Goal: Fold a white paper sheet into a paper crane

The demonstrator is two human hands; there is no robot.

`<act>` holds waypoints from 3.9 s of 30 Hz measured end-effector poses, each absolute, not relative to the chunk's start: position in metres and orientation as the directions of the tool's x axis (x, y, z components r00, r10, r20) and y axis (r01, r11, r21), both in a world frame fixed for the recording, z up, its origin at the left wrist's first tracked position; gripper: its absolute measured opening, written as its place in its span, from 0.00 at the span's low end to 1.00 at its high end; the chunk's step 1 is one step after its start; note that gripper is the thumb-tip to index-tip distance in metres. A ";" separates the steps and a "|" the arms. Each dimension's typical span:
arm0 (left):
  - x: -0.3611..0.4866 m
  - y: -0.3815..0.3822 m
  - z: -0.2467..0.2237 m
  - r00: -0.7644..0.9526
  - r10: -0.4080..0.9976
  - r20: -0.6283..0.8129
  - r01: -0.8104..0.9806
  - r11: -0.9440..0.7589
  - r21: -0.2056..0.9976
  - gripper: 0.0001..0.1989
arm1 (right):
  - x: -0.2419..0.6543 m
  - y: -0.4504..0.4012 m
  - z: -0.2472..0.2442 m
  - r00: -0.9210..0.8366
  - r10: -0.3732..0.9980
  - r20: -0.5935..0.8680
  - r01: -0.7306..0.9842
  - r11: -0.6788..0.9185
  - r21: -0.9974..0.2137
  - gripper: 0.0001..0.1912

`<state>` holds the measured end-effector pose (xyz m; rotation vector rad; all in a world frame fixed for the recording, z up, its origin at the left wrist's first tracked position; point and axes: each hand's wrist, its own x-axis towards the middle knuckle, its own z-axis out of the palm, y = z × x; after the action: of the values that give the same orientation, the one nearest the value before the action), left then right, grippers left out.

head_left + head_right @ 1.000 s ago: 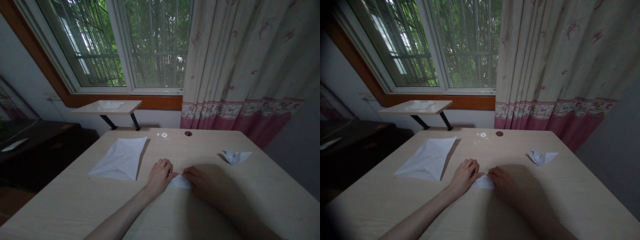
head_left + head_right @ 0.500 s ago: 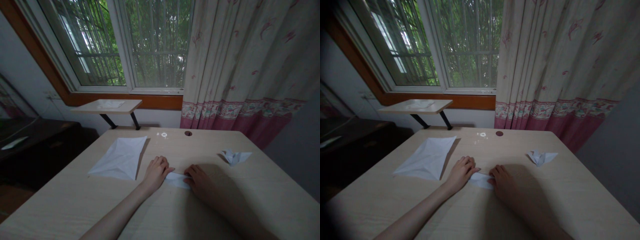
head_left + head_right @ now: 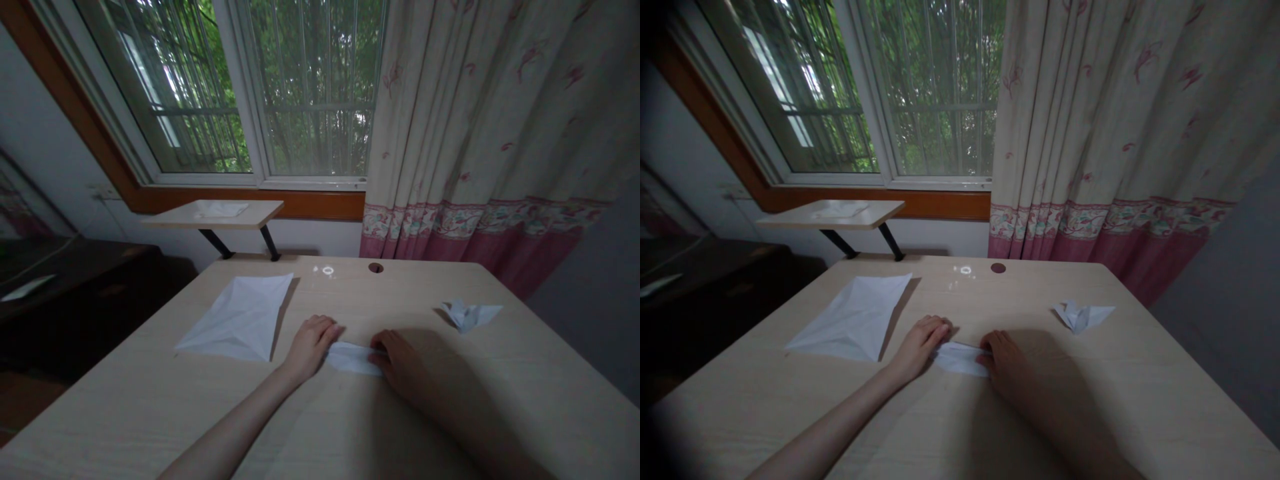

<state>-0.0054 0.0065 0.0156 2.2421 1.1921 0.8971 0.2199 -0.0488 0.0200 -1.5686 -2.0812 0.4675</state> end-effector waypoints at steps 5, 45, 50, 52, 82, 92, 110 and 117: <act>-0.010 0.009 0.013 0.425 0.846 0.322 0.502 -0.516 0.694 0.21 | 0.230 -0.039 0.006 -0.235 0.930 0.281 0.761 0.356 -0.543 0.09; 0.000 -0.007 0.019 0.591 0.474 0.653 0.377 -0.878 0.295 0.07 | 0.231 -0.045 0.005 -0.591 0.581 0.560 0.684 0.728 -0.034 0.12; 0.001 -0.008 0.013 0.679 0.456 0.575 0.343 -0.890 0.301 0.07 | 0.229 -0.040 0.000 -0.638 0.619 0.459 0.628 0.763 -0.156 0.12; 0.001 -0.008 0.013 0.705 0.465 0.535 0.355 -0.885 0.301 0.08 | 0.230 -0.039 0.000 -0.640 0.629 0.442 0.610 0.765 -0.206 0.11; 0.008 -0.014 0.026 0.660 0.685 0.309 0.546 -0.720 0.428 0.21 | 0.233 -0.040 0.002 -0.545 0.712 0.443 0.650 0.692 -0.313 0.06; 0.008 -0.015 0.026 0.669 0.669 0.325 0.543 -0.738 0.401 0.19 | 0.233 -0.039 0.001 -0.532 0.716 0.452 0.616 0.694 -0.373 0.09; 0.006 -0.013 0.021 0.663 0.680 0.315 0.533 -0.723 0.440 0.13 | 0.229 -0.040 0.004 -0.562 0.689 0.458 0.646 0.711 -0.278 0.12; 0.007 -0.013 0.020 0.655 0.695 0.296 0.550 -0.707 0.444 0.15 | 0.226 -0.042 0.004 -0.573 0.697 0.432 0.661 0.704 -0.258 0.19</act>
<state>0.0068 -0.0126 0.0204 2.5595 0.9933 0.6491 0.2261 -0.0421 0.0043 -1.0385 -2.4021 0.0922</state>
